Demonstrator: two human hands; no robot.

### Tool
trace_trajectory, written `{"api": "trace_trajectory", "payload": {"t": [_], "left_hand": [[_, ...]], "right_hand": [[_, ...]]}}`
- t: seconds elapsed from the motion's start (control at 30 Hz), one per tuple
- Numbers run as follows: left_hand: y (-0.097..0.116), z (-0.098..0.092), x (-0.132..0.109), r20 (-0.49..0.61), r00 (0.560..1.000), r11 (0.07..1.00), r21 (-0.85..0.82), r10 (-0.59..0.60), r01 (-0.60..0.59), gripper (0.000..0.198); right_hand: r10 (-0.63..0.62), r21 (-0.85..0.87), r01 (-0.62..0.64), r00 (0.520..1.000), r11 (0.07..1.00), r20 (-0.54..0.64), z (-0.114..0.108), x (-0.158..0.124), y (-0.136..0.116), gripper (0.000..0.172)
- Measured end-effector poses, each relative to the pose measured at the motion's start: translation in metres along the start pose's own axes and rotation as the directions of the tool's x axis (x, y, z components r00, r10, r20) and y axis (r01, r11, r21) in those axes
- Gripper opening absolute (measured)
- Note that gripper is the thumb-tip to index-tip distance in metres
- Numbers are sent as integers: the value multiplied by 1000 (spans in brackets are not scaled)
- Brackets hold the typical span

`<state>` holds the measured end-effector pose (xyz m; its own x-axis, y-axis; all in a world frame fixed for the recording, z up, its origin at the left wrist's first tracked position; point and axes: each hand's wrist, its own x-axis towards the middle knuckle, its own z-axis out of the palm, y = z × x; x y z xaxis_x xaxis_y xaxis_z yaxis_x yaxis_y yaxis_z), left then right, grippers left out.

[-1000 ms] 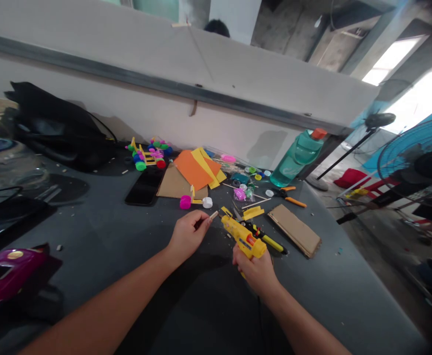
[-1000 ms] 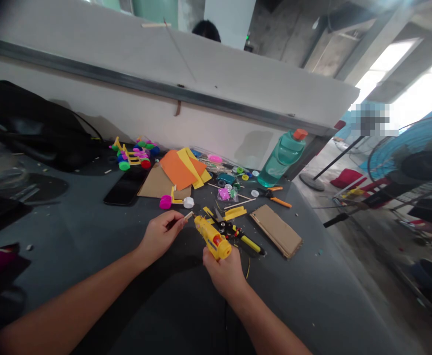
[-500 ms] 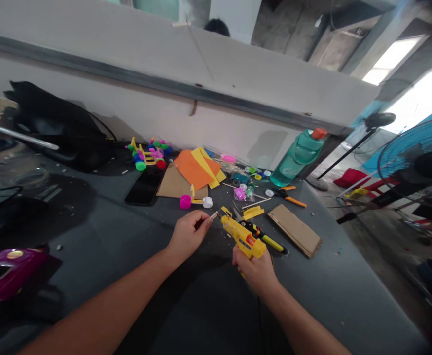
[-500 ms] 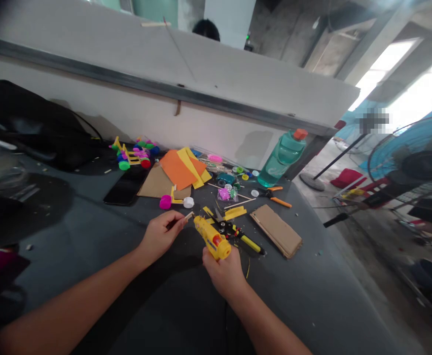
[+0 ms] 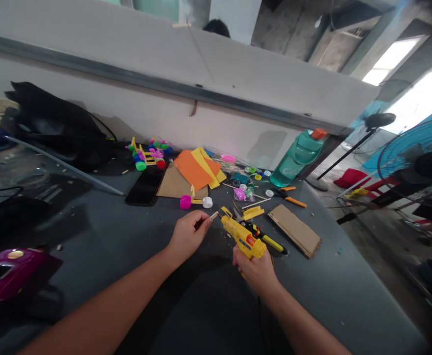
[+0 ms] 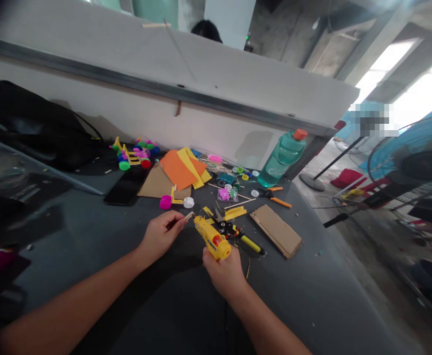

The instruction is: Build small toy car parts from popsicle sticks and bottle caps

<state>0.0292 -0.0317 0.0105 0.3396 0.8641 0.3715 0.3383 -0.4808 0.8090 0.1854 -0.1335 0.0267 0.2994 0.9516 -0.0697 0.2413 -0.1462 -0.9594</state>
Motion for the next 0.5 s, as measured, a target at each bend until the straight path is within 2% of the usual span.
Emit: {"api": "trace_trajectory", "payload": {"t": [0.23,0.5], "left_hand": [[-2,1,0,-7,1000,1000,1,-16,16,22],[-4,2,1,-1,994,988,-108,-110,109,23]], "right_hand": [[-37,1,37,999,999,17,0,1,-7,15],[13,14,-13,999,1000,31,2,-1,-10,13]]}}
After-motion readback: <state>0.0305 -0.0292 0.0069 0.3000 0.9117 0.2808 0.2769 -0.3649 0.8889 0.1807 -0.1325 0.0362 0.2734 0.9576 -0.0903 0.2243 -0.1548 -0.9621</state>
